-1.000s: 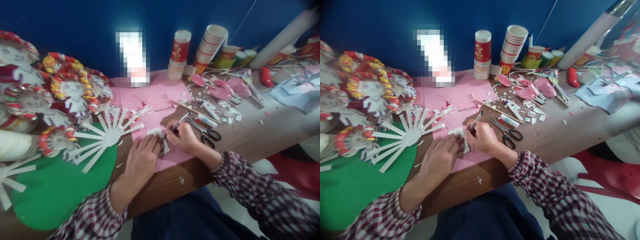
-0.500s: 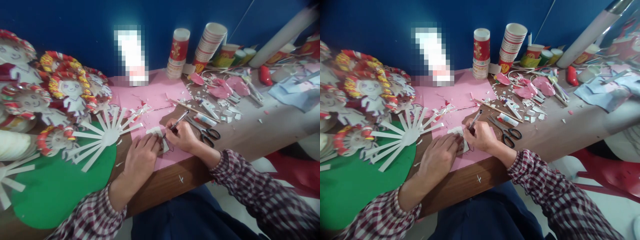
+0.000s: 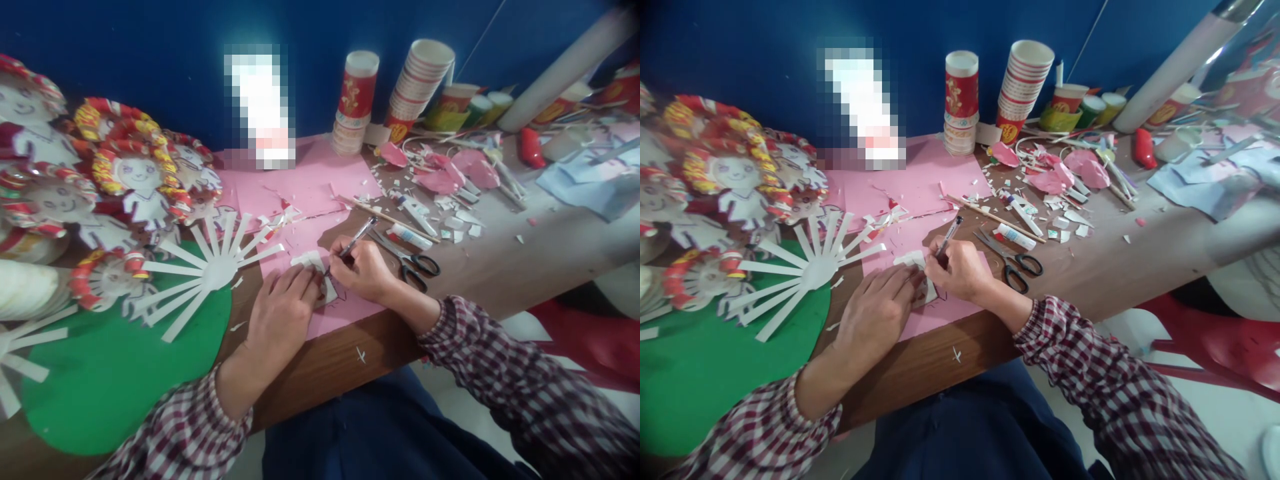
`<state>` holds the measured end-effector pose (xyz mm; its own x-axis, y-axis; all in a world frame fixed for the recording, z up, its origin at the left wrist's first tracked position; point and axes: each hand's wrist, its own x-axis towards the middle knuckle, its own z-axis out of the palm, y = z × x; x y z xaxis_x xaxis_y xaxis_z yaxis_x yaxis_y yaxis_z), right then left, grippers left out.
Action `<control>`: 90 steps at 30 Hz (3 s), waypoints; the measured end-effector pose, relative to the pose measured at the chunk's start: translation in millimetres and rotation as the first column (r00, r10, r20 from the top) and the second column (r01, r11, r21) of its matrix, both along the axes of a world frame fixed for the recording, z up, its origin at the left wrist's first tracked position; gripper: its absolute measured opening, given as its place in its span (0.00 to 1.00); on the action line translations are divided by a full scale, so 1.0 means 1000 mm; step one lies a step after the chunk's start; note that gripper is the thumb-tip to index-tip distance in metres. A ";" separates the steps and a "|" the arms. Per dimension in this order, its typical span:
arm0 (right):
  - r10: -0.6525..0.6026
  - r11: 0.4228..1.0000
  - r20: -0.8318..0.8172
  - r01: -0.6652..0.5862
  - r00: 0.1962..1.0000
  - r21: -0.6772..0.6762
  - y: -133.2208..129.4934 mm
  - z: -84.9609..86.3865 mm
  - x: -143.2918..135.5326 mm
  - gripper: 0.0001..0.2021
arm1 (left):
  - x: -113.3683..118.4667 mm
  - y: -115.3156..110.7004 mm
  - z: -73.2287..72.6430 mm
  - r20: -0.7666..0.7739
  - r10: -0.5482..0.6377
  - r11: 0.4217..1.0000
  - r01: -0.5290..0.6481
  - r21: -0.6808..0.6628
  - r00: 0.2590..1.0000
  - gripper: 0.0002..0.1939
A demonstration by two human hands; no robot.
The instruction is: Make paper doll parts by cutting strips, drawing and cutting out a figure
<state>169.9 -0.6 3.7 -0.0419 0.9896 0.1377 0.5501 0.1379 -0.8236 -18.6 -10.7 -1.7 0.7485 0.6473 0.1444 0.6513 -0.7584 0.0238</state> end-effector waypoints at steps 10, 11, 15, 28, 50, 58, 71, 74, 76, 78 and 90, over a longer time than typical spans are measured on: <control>-0.005 1.000 -0.018 0.005 1.000 -0.020 0.000 0.001 -0.001 0.04 | 0.000 0.000 0.000 -0.008 0.006 1.000 -0.006 0.001 1.000 0.18; -0.004 1.000 -0.016 0.004 1.000 -0.022 0.000 0.001 -0.001 0.04 | 0.000 0.000 0.000 -0.009 0.006 1.000 -0.006 0.000 1.000 0.18; 0.004 0.999 -0.012 -0.005 1.000 -0.046 0.000 0.002 -0.001 0.04 | -0.001 -0.001 0.000 -0.020 0.004 1.000 -0.004 -0.012 1.000 0.19; 0.017 1.000 0.025 -0.017 1.000 -0.010 0.000 -0.001 0.001 0.03 | -0.001 -0.001 0.002 -0.005 0.000 1.000 0.000 -0.010 1.000 0.18; 0.029 0.999 0.042 -0.027 0.999 -0.035 -0.001 -0.001 0.001 0.03 | 0.000 0.000 0.001 -0.006 -0.001 1.000 0.001 -0.007 1.000 0.19; 0.024 0.999 0.060 -0.022 0.998 -0.035 -0.001 0.000 0.000 0.02 | 0.000 -0.001 0.001 0.000 0.004 1.000 -0.004 -0.008 1.000 0.18; 0.038 0.999 0.030 -0.037 0.999 -0.040 -0.001 -0.001 0.001 0.04 | 0.000 0.000 0.001 0.012 0.002 1.000 -0.002 -0.015 1.000 0.19; 0.045 0.998 0.031 -0.044 0.999 -0.043 -0.002 -0.001 0.001 0.04 | -0.001 0.000 0.000 0.011 0.002 1.000 -0.002 -0.017 1.000 0.19; 0.048 0.998 0.033 -0.046 0.998 -0.043 -0.002 -0.001 0.001 0.04 | -0.001 0.000 0.000 0.010 0.000 1.000 0.000 -0.020 1.000 0.19; 0.047 0.998 0.035 -0.046 0.998 -0.033 -0.003 -0.002 0.001 0.04 | -0.001 0.000 0.000 0.012 -0.003 1.000 0.003 -0.025 1.000 0.19; 0.052 0.998 0.024 -0.052 0.998 -0.022 -0.003 -0.001 0.000 0.04 | 0.000 0.000 -0.002 0.026 0.005 1.000 -0.004 -0.029 1.000 0.18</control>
